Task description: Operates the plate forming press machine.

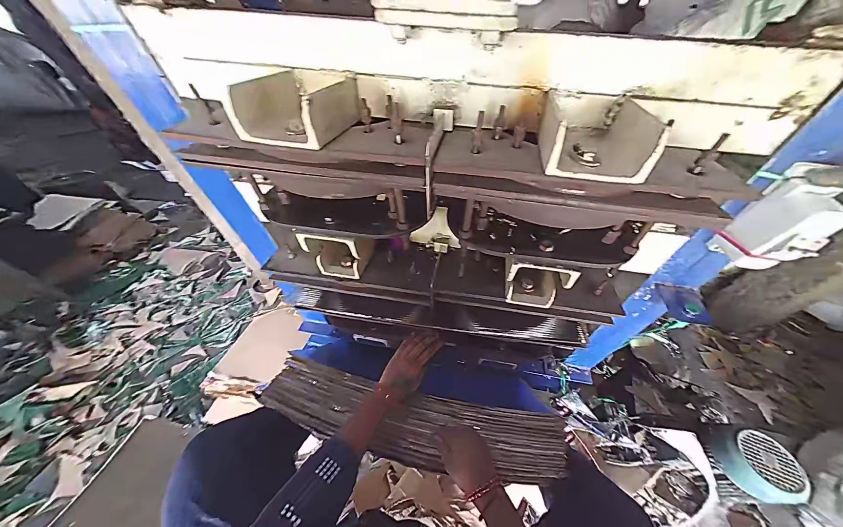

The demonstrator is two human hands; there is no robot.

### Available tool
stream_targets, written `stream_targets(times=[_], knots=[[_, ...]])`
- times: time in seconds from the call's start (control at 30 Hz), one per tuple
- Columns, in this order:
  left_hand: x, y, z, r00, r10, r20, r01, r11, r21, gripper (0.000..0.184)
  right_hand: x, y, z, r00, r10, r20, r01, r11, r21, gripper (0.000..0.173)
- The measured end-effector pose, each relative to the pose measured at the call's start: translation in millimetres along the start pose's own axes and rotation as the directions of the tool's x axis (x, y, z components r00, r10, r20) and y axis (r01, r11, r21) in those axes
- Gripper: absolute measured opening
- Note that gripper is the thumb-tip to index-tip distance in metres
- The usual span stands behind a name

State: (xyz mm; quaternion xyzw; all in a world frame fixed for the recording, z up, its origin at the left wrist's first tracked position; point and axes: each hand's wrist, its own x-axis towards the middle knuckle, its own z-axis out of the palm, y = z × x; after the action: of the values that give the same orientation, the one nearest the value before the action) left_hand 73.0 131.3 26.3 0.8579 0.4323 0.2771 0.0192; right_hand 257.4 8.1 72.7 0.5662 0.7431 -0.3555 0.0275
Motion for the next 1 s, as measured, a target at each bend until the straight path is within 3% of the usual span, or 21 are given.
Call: stream_targets(times=[0.1,0.13,0.17,0.2,0.27,0.3,0.37,0.43,0.53,0.63,0.73,0.9,1.0], knots=[[-44.3,-11.3,9.9,0.975,-0.074,0.211,0.066,0.997,0.045,0.039,0.9,8.0,-5.2,0.986,0.061,-0.153,-0.049,0.996,0.081,0.04],[-63.1,-16.2,17.7,0.93,-0.185,0.316,0.161,0.982,0.101,0.038,0.6,11.4,-6.2,0.982,0.082,-0.168,-0.066,0.993,0.097,0.039],[-82.9,-20.8,28.9,0.841,-0.327,0.432,0.278,0.945,0.174,0.041,0.4,15.2,-6.4,0.981,0.101,-0.168,-0.083,0.99,0.113,0.039],[-102.2,-24.4,41.9,0.784,-0.419,0.457,0.362,0.908,0.211,0.044,-0.2,19.1,-6.9,0.978,0.118,-0.174,-0.097,0.987,0.126,0.039],[-124.3,-22.1,57.7,0.791,-0.494,0.359,0.45,0.869,0.206,0.047,-4.1,29.2,-12.6,0.934,0.162,-0.317,-0.106,0.976,0.189,0.037],[-119.1,-16.1,55.1,0.772,-0.533,0.347,0.488,0.846,0.214,0.046,-6.5,38.0,-20.2,0.859,0.202,-0.47,-0.109,0.97,0.219,0.035],[-97.8,-4.0,37.2,0.686,-0.6,0.412,0.516,0.8,0.307,0.041,-13.1,67.0,-47.3,0.556,0.307,-0.772,-0.097,0.947,0.307,0.03],[-76.4,3.6,19.5,0.609,-0.606,0.511,0.478,0.795,0.374,0.036,-27.2,105.6,-100.6,0.317,0.443,-0.838,-0.128,0.896,0.426,0.033],[-72.0,-5.0,9.9,0.693,-0.509,0.511,0.427,0.861,0.277,0.03,-38.5,162.1,-190.0,0.186,0.524,-0.831,-0.299,0.836,0.46,0.044],[-77.6,-12.2,9.7,0.74,-0.484,0.468,0.458,0.871,0.177,0.029,-36.5,204.8,-253.5,0.235,0.593,-0.77,-0.493,0.755,0.432,0.055],[-85.7,-13.7,15.3,0.79,-0.496,0.36,0.5,0.862,0.089,0.028,-25.7,229.2,-274.2,0.296,0.608,-0.737,-0.571,0.731,0.374,0.052],[-82.9,-20.7,19.1,0.72,-0.555,0.417,0.553,0.822,0.139,0.027,-24.9,226.1,-284.1,0.271,0.655,-0.705,-0.611,0.683,0.4,0.044],[-88.6,-30.6,26.7,0.824,-0.46,0.331,0.449,0.886,0.115,0.021,-36.8,231.4,-302.9,0.367,0.686,-0.629,-0.644,0.675,0.36,0.044]])
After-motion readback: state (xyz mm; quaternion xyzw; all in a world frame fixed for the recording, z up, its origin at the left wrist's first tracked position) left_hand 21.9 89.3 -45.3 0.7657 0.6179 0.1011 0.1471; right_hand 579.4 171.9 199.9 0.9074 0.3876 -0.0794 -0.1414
